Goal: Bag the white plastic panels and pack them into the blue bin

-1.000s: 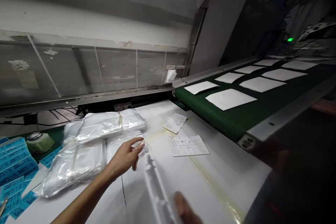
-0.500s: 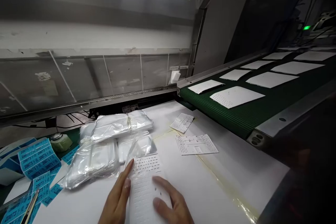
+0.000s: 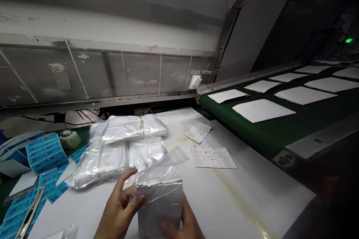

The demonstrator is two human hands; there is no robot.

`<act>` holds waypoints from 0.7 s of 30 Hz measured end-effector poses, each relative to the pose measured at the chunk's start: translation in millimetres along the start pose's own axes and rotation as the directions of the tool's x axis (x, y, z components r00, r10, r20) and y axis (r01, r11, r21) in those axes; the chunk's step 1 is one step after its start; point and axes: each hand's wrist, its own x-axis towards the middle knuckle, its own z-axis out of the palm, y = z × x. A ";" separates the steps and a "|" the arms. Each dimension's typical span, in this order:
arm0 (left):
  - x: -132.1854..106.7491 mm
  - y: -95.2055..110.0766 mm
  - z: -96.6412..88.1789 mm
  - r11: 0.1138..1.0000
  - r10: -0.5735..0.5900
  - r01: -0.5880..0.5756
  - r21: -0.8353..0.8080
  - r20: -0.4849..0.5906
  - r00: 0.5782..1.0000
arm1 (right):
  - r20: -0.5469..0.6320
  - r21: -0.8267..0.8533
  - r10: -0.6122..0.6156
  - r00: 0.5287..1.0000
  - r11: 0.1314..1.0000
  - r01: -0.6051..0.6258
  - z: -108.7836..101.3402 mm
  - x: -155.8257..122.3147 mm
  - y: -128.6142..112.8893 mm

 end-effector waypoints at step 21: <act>-16.6 -22.4 -11.1 0.939 0.079 -0.142 0.315 0.203 0.976 | -0.025 -0.230 -0.032 0.999 0.973 0.026 -26.7 -13.5 -18.5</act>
